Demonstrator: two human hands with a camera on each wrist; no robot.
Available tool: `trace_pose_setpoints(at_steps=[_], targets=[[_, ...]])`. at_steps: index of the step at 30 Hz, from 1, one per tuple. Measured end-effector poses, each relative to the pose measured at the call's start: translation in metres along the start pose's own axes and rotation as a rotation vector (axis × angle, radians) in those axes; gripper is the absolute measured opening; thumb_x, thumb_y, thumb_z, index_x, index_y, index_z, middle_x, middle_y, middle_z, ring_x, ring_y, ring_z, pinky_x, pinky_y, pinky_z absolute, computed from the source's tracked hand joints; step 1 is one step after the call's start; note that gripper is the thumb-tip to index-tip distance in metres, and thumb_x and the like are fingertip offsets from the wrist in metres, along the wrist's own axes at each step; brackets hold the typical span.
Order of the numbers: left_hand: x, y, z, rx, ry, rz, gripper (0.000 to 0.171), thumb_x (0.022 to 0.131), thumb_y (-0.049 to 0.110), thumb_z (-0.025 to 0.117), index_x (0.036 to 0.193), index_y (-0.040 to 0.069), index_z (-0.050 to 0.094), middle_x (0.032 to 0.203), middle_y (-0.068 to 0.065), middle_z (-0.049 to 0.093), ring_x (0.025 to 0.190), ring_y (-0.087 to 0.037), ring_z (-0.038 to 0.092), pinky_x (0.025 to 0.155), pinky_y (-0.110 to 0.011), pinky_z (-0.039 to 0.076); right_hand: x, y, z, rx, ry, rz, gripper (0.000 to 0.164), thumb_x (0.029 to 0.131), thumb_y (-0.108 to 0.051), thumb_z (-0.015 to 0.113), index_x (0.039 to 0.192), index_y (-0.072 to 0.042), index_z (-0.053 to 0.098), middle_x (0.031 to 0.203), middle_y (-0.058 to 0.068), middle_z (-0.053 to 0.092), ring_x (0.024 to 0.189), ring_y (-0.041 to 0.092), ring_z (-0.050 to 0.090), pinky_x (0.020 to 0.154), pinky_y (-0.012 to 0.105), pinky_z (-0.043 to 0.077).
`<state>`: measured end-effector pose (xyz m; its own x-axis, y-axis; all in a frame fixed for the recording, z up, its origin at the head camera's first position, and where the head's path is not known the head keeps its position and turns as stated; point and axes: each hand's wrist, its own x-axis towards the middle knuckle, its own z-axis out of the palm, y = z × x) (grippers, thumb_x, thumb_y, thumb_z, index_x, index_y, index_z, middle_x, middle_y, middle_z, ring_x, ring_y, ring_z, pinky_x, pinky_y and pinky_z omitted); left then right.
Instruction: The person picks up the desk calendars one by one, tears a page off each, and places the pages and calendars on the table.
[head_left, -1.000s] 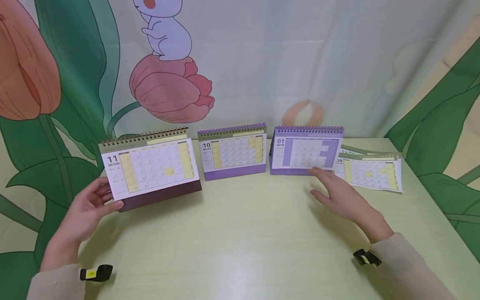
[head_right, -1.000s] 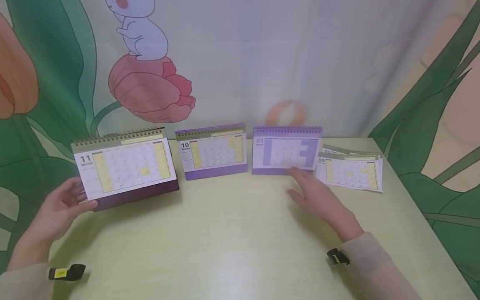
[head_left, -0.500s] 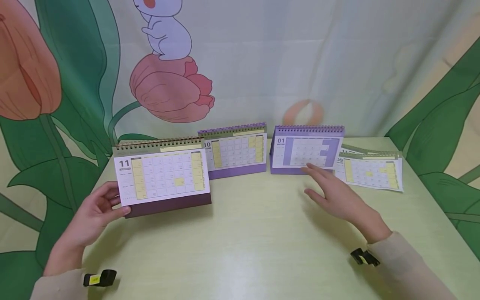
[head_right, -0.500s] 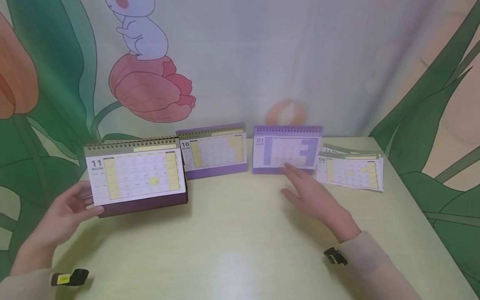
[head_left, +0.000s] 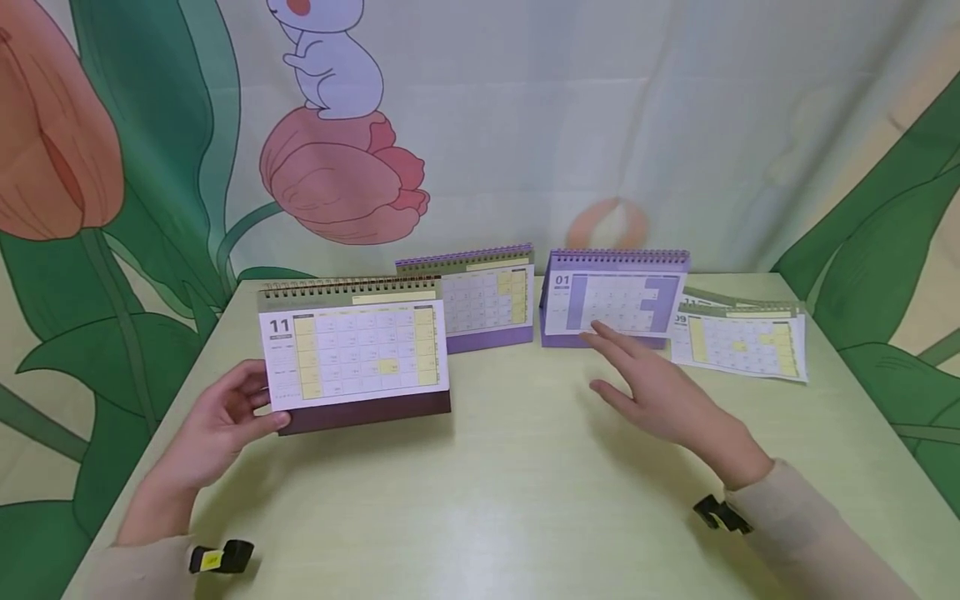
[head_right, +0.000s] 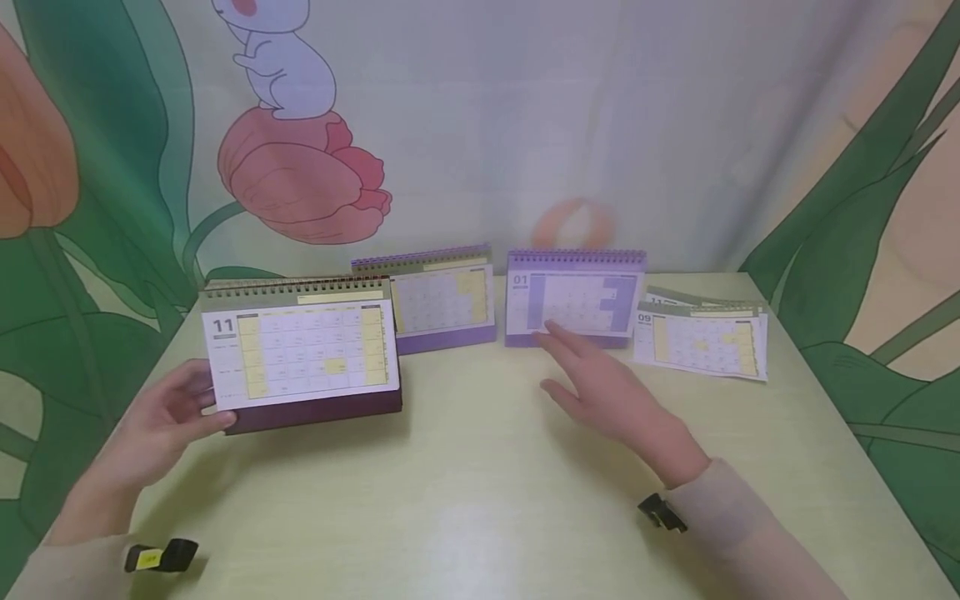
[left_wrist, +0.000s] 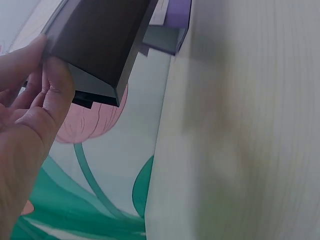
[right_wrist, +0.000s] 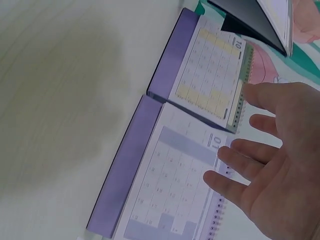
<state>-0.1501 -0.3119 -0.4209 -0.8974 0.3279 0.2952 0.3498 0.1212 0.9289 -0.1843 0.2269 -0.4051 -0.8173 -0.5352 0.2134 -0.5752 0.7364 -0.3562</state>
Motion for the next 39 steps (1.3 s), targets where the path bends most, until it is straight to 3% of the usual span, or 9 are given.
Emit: trace_pose_setpoints(at_steps=[9, 21, 29, 39], targets=[[0.01, 0.003, 0.023, 0.032, -0.035, -0.036, 0.057, 0.089, -0.023, 0.063, 0.141, -0.006, 0.047, 0.132, -0.007, 0.062, 0.111, -0.018, 0.067, 0.086, -0.029, 0.058, 0.001, -0.02, 0.005, -0.013, 0.012, -0.092, 0.064, 0.101, -0.025, 0.068, 0.157, -0.011, 0.04, 0.166, 0.013, 0.029, 0.14, 0.037, 0.045, 0.104, 0.054, 0.047], [0.022, 0.001, 0.059, -0.018, -0.068, -0.071, 0.057, 0.088, -0.022, 0.063, 0.14, -0.003, 0.048, 0.133, -0.016, 0.059, 0.113, -0.022, 0.066, 0.088, -0.033, 0.058, 0.012, -0.044, 0.015, -0.07, 0.106, -0.284, 0.066, 0.097, -0.021, 0.072, 0.155, -0.008, 0.043, 0.167, 0.012, 0.027, 0.149, 0.03, 0.033, 0.108, 0.05, 0.044], [0.028, 0.0, 0.084, -0.114, -0.069, -0.067, 0.056, 0.087, -0.024, 0.063, 0.138, -0.006, 0.048, 0.132, -0.019, 0.06, 0.11, -0.025, 0.067, 0.085, -0.035, 0.059, 0.02, -0.055, 0.025, -0.104, 0.153, -0.365, 0.071, 0.095, -0.021, 0.072, 0.156, -0.007, 0.04, 0.168, 0.014, 0.023, 0.151, 0.029, 0.027, 0.112, 0.049, 0.04], [0.036, 0.006, 0.113, -0.192, -0.047, -0.09, 0.059, 0.086, -0.024, 0.064, 0.139, -0.006, 0.048, 0.133, -0.02, 0.059, 0.11, -0.025, 0.067, 0.085, -0.034, 0.059, 0.03, -0.066, 0.035, -0.131, 0.21, -0.466, 0.068, 0.098, -0.023, 0.068, 0.155, 0.0, 0.039, 0.165, 0.022, 0.025, 0.153, 0.035, 0.02, 0.122, 0.046, 0.022]])
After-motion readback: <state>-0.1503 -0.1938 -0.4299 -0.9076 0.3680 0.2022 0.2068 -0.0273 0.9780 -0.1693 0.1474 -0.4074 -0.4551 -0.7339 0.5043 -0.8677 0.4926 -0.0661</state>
